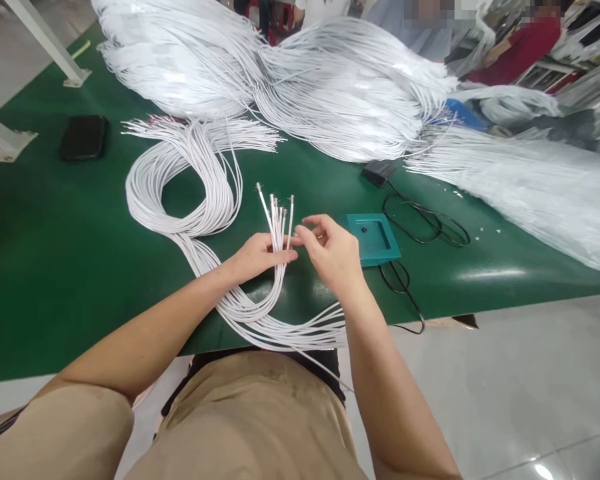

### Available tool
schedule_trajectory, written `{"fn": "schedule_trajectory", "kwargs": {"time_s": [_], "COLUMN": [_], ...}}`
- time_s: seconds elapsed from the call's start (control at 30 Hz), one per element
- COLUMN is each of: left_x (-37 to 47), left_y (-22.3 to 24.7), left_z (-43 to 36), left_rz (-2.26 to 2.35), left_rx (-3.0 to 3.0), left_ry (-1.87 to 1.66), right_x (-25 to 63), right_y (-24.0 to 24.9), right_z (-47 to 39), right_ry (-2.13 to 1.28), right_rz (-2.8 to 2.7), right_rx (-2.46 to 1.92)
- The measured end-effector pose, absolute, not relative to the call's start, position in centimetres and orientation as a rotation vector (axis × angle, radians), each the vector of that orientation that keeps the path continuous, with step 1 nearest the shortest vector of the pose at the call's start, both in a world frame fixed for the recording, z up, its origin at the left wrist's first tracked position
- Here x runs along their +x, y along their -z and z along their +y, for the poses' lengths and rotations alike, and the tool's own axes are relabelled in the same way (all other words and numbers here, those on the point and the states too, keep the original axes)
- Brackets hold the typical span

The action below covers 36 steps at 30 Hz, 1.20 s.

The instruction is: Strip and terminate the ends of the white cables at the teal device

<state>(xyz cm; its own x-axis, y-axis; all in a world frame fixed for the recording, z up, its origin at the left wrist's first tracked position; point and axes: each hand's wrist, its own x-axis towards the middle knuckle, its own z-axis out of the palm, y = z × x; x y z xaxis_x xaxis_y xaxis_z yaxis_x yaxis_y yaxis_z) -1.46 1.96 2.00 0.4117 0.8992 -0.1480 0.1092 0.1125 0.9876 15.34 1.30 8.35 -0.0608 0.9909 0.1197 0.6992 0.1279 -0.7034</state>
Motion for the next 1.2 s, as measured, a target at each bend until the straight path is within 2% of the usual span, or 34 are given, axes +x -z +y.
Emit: {"fn": "schedule_trajectory", "kwargs": {"time_s": [0.13,0.33,0.67,1.03,1.2], "left_x": [-1.0,-0.3,-0.5,-0.2,-0.2], "left_y": [-1.9,-1.4,-2.3,-2.2,-2.6], "left_z": [1.7,1.8,1.6,1.7,1.5], "left_rz": [0.92,0.829,1.008,0.905,0.954], "left_rx": [1.181,0.956,1.134,0.932,1.035], "left_ry": [-0.815,-1.033,-0.958,-1.088,-1.045], "right_x": [14.5,14.5,14.3,13.8,13.8], "right_y": [-6.9,-5.6,-5.9,-5.5,-5.8], "right_z": [3.8,2.4,3.3,2.2,2.8], "right_ry": [-0.914,-1.274,-1.075,-1.651,-1.703], "right_rz": [-1.663,-1.399,-1.333,-0.825,-0.865], "right_rx": [-1.472,-1.387,-1.461,-1.211,-1.173]}}
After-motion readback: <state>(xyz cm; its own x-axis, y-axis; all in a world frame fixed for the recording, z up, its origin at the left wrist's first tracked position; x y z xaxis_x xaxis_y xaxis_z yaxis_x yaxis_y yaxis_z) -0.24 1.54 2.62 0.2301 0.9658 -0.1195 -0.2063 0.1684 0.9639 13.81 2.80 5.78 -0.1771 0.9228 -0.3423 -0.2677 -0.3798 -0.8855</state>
